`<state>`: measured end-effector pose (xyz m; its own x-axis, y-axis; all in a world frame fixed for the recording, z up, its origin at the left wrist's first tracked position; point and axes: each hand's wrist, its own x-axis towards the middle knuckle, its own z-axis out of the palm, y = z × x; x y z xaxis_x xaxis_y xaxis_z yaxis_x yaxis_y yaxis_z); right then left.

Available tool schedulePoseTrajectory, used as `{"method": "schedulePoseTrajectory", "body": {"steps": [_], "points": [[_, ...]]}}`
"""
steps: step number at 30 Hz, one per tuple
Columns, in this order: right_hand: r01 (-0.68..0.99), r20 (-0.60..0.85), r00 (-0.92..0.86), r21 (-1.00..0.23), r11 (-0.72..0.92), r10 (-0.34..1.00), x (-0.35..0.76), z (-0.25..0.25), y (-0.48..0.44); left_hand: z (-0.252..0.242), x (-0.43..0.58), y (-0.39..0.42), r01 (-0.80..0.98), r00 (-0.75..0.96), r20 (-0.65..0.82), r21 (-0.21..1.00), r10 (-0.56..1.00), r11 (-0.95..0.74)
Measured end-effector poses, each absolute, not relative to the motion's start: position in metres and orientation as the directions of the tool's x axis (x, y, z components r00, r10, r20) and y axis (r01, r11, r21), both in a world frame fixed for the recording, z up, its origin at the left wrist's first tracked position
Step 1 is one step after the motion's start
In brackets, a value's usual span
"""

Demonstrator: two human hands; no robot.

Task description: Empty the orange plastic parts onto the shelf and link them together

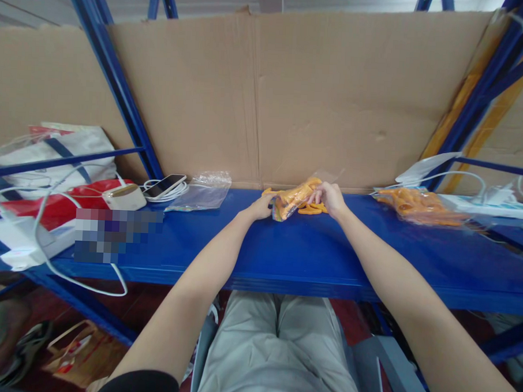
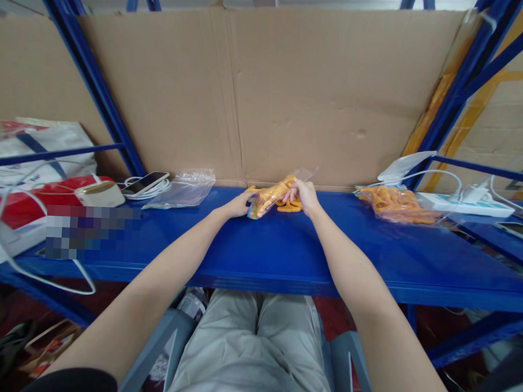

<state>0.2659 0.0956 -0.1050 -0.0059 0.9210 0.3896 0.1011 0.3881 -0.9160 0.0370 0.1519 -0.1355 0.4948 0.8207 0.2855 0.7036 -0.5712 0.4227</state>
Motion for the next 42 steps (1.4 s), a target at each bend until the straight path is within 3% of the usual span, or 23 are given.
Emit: {"method": "schedulePoseTrajectory", "body": {"steps": [9, 15, 19, 24, 29, 33, 36, 42], "points": [[-0.053, 0.266, 0.067, -0.961, 0.27, 0.962, 0.277, -0.113, 0.106, -0.131, 0.037, 0.148, 0.792, 0.511, 0.293, 0.204, 0.808, -0.575], [-0.172, 0.22, 0.134, -0.955, 0.241, 0.966, 0.286, -0.118, 0.121, -0.12, 0.044, 0.13, 0.822, 0.428, 0.446, 0.169, 0.786, -0.544], [-0.001, 0.22, 0.168, -0.975, 0.223, 0.961, 0.287, -0.127, 0.132, -0.109, 0.048, 0.118, 0.865, 0.299, 0.535, 0.197, 0.79, -0.461], [0.299, 0.376, 0.153, -0.899, 0.32, 0.914, 0.277, -0.14, 0.143, -0.105, 0.053, 0.112, 0.855, 0.255, 0.626, 0.211, 0.737, -0.474], [0.331, 0.646, 0.025, -0.726, 0.603, 0.763, 0.271, -0.13, 0.132, -0.109, 0.053, 0.115, 0.824, 0.25, 0.672, 0.231, 0.697, -0.518], [0.405, 0.578, -0.074, -0.728, 0.554, 0.813, 0.27, -0.118, 0.118, -0.113, 0.052, 0.121, 0.772, 0.293, 0.71, 0.219, 0.641, -0.596], [0.463, 0.574, -0.006, -0.725, 0.511, 0.819, 0.27, -0.116, 0.115, -0.116, 0.051, 0.125, 0.745, 0.319, 0.716, 0.215, 0.621, -0.631], [0.376, 0.579, 0.115, -0.778, 0.504, 0.807, 0.272, -0.114, 0.118, -0.119, 0.046, 0.127, 0.746, 0.403, 0.568, 0.25, 0.718, -0.617]]}}
